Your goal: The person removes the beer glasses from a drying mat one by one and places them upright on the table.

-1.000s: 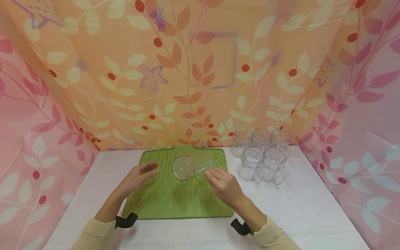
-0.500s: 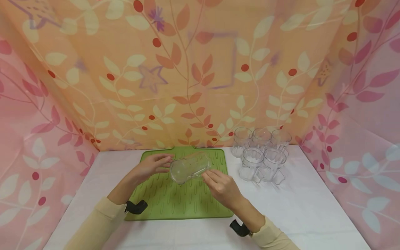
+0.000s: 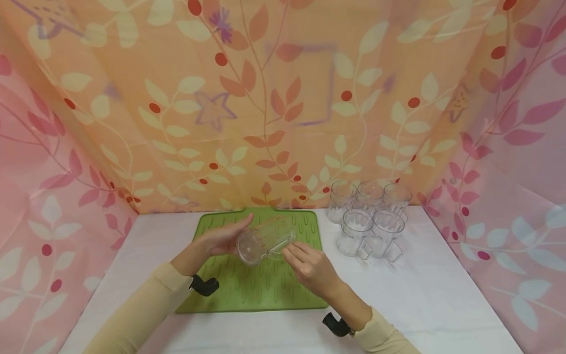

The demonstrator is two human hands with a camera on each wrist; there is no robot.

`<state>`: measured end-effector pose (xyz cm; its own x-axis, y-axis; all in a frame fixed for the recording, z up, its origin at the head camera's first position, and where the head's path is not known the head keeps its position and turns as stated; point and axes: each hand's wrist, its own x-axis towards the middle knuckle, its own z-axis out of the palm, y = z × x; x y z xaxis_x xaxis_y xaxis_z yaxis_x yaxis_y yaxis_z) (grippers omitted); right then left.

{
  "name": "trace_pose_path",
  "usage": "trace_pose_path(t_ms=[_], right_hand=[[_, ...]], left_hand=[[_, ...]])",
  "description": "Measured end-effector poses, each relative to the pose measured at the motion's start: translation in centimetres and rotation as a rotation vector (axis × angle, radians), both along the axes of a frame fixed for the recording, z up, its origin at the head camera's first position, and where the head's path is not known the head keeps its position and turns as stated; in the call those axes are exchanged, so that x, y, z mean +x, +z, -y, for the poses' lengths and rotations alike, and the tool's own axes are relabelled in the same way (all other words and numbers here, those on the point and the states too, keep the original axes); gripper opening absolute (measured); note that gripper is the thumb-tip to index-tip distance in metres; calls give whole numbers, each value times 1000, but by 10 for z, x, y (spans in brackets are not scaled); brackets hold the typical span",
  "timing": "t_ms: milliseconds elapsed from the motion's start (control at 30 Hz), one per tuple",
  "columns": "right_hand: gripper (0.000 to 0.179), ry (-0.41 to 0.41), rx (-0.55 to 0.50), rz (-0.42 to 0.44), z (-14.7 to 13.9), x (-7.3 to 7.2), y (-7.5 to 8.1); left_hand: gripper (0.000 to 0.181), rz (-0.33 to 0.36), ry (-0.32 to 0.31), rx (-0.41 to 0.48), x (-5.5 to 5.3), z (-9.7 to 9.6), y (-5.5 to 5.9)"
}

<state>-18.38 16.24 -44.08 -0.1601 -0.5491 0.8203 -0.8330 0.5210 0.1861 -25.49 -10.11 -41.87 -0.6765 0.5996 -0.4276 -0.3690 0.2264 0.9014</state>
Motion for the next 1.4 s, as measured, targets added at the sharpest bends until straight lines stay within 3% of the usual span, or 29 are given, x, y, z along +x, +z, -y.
trace_pose_path(t_ms=[133,367,733,1400], right_hand=[[35,-2,13,-10,0,0,-1],[37,2,29,-21,1,1,-1],[36,-3,35,-9,1,3,-2],[34,10,47,36,0,2,2]], left_hand=[[79,72,-19,49,-1,-5,-1],[59,175,21,105,0,-7,-4],[70,143,11,95,1,-8,-6],[61,154,76,149,4,-8,-4]])
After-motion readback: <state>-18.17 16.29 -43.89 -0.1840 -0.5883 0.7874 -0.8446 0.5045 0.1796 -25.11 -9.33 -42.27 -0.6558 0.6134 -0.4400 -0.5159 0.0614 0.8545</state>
